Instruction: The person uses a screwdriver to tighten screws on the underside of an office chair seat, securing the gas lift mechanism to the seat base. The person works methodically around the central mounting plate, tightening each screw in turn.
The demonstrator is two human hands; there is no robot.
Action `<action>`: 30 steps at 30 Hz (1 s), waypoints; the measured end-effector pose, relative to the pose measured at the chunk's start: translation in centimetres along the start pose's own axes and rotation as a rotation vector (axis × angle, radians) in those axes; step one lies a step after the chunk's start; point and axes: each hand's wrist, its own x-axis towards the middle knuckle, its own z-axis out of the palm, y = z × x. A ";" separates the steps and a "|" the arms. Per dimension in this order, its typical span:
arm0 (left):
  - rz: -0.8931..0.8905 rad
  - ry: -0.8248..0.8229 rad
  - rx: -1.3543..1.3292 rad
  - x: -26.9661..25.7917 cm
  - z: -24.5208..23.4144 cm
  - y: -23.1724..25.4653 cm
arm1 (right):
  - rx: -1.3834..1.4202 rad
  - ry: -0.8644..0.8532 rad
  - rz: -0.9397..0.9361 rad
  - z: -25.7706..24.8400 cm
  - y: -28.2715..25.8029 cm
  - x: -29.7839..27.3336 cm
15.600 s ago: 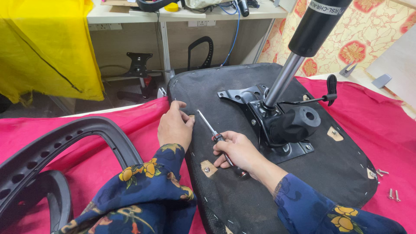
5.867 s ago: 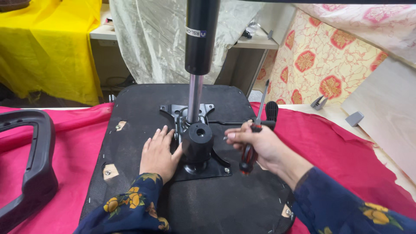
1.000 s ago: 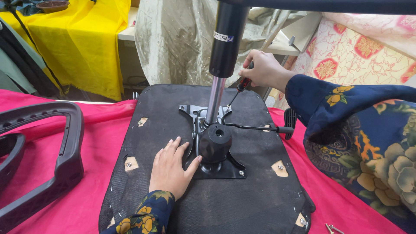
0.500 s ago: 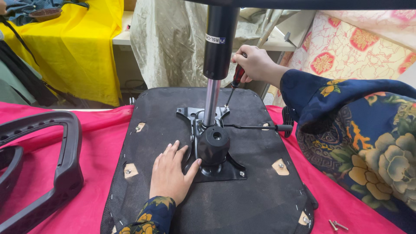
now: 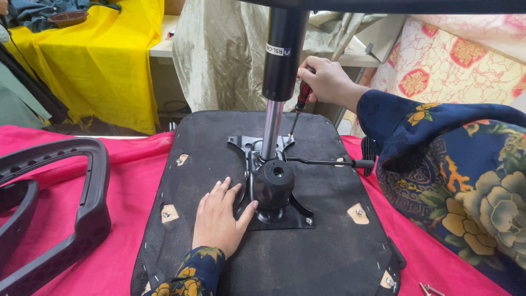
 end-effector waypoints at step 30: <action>-0.014 0.005 -0.016 -0.1 0.0 0.0 | -0.059 -0.012 0.107 0.4 3.0 2.4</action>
